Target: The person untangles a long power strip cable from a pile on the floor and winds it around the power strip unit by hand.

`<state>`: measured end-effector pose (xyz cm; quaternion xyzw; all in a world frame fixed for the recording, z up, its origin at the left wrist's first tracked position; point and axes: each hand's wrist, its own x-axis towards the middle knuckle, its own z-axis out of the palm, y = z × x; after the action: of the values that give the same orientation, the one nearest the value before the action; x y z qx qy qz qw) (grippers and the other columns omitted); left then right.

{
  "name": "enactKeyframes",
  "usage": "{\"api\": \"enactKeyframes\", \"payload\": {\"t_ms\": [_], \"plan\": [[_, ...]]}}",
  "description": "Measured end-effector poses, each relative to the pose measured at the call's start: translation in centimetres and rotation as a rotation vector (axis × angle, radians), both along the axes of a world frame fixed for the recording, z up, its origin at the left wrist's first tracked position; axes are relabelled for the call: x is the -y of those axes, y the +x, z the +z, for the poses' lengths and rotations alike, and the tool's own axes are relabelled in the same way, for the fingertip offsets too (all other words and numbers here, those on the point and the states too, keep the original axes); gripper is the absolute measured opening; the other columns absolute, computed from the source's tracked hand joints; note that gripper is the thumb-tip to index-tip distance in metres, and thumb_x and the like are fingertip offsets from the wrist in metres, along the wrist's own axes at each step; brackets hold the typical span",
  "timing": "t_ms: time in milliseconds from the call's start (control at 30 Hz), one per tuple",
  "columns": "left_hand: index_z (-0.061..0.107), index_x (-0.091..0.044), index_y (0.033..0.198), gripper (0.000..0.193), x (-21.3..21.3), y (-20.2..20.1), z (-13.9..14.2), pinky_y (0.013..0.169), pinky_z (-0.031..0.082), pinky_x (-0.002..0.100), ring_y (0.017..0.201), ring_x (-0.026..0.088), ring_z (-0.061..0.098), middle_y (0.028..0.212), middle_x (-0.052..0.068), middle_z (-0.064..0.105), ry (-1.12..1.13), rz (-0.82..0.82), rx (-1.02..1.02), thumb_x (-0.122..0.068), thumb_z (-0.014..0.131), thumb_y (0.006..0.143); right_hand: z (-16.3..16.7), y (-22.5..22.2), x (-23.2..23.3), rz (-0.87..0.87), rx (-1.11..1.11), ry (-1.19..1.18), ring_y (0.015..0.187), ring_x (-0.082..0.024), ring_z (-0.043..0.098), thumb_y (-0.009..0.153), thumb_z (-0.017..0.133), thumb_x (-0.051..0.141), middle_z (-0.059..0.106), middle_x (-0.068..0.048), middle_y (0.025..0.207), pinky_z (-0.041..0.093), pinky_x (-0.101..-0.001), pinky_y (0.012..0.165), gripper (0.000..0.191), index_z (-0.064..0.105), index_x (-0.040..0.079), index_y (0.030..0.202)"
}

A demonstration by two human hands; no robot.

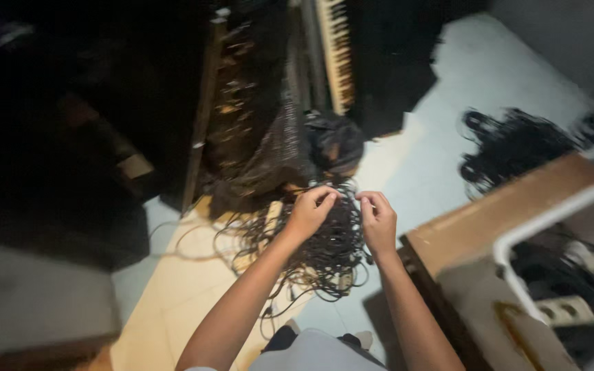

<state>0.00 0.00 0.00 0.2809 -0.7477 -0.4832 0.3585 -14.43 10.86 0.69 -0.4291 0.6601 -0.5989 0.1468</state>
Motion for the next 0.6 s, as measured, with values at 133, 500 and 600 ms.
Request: {"api": "enactKeyframes", "payload": {"t_ms": [133,500,600], "plan": [[0.074,-0.003,0.101,0.020,2.3,7.5,-0.5,0.072,0.053,0.031,0.079,0.013,0.068,0.087,0.007,0.075,0.024,0.129,-0.040,-0.019,0.062,0.099,-0.4,6.0,4.2,0.165,-0.050,-0.045,0.088,-0.013,0.064,0.102,0.056,0.009,0.070,-0.007,0.098,0.050,-0.0262,0.079,0.016,0.071,0.001,0.101],[0.073,-0.003,0.100,0.018,5.4,21.5,-4.0,0.070,0.053,0.029,0.077,0.013,0.067,0.084,0.006,0.074,0.133,0.469,-0.011,-0.019,0.065,0.098,-4.3,19.7,13.5,0.472,-0.037,0.136,0.074,-0.013,0.060,0.100,0.061,0.017,0.068,-0.007,0.087,0.048,-0.0280,0.067,0.019,0.071,0.001,0.103],[0.072,-0.003,0.100,0.018,6.9,22.8,-4.6,0.074,0.054,0.029,0.082,0.013,0.070,0.087,0.006,0.075,0.083,0.524,-0.029,-0.018,0.064,0.097,-5.5,21.1,16.2,0.553,-0.079,0.152,0.075,-0.015,0.062,0.099,0.060,0.017,0.068,-0.008,0.090,0.049,-0.0289,0.068,0.019,0.070,0.001,0.105]]}}
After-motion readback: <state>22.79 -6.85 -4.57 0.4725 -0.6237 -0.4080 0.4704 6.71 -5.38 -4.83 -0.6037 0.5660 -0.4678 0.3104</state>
